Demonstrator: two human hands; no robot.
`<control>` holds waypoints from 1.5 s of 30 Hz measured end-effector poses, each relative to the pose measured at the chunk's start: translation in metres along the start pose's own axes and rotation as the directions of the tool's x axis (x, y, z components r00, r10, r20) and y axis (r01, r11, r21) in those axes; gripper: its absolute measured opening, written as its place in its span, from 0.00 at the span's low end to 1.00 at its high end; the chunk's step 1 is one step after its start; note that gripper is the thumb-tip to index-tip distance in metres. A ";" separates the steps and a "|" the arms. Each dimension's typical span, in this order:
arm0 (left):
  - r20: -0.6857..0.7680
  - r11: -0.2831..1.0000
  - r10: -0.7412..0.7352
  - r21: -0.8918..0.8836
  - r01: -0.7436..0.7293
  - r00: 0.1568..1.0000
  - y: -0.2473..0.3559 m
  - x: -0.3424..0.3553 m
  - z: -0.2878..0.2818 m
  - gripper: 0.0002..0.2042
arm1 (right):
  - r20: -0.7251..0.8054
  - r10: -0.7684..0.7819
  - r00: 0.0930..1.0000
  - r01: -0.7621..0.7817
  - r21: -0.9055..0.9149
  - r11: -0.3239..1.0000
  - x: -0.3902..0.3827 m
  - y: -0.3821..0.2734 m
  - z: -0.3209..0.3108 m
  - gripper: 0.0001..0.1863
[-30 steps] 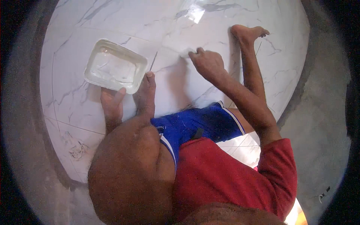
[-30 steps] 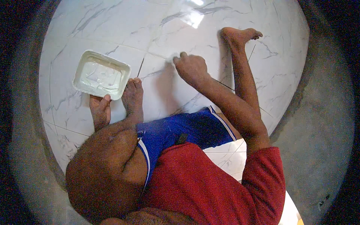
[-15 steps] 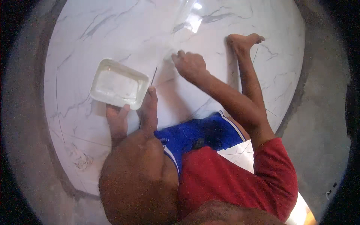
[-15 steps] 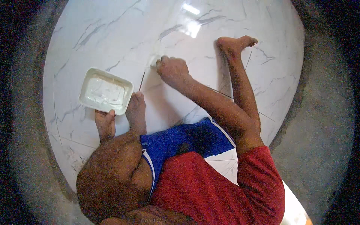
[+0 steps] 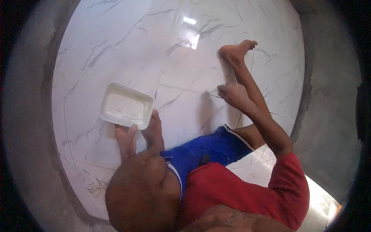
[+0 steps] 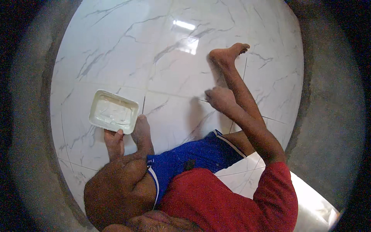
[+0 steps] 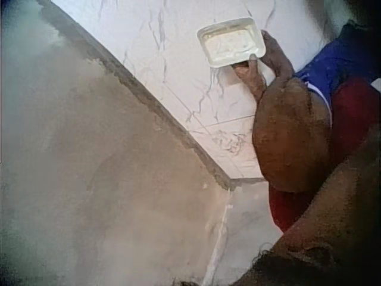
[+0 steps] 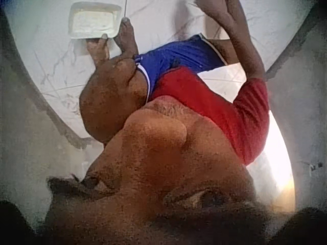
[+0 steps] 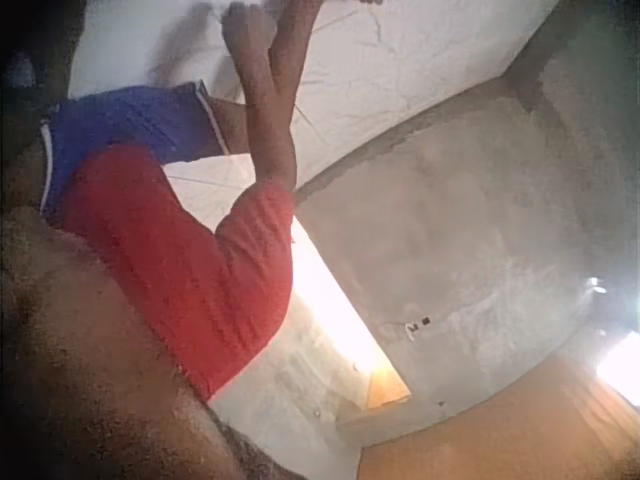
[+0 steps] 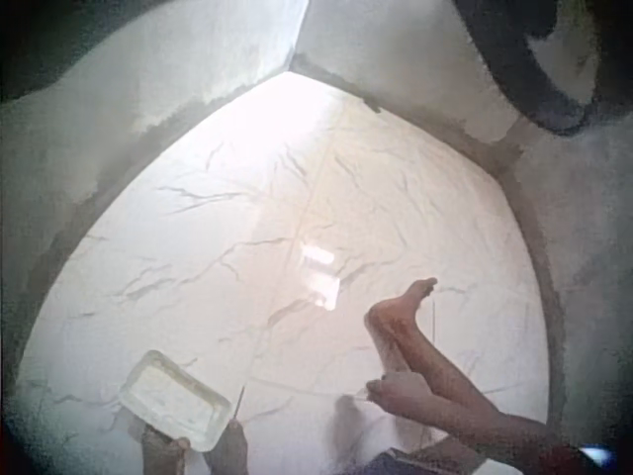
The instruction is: The person applies a white paste between floor tiles using a small putty knife while holding a container of the paste.
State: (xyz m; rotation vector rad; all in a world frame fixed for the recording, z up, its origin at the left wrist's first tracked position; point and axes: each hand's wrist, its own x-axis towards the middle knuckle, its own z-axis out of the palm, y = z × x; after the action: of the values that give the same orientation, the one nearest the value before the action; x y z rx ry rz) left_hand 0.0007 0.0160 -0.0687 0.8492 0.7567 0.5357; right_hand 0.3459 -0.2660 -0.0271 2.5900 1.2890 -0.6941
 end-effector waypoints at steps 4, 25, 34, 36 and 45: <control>0.025 0.998 -0.006 0.055 0.005 1.000 0.003 -0.001 0.014 0.40 | -0.159 0.048 0.986 0.007 0.332 0.943 0.060 0.008 -0.037 0.19; 0.065 0.969 0.028 0.243 -0.043 0.997 -0.013 0.001 0.013 0.39 | 0.062 -0.237 0.969 -0.082 0.994 -0.076 0.062 -0.065 -0.060 0.18; 0.163 0.930 -0.029 0.366 -0.034 0.986 0.030 0.007 0.063 0.43 | -0.001 -0.199 0.980 0.014 0.998 0.060 0.038 -0.085 -0.098 0.16; 0.174 0.922 -0.044 0.385 -0.027 0.984 0.040 0.005 0.070 0.42 | -0.014 -0.201 0.979 0.025 0.998 0.053 0.037 -0.086 -0.095 0.16; 0.033 0.986 -0.148 0.081 0.145 0.988 0.007 -0.007 0.064 0.35 | 0.077 -0.187 0.979 -0.042 0.982 0.185 0.040 -0.096 -0.049 0.16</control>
State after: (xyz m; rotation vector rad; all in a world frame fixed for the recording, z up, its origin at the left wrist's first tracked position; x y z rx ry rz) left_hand 0.0448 -0.0149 -0.0330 0.8662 0.8013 0.3593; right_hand 0.3069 -0.1620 0.0020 3.1167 0.9970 -2.4697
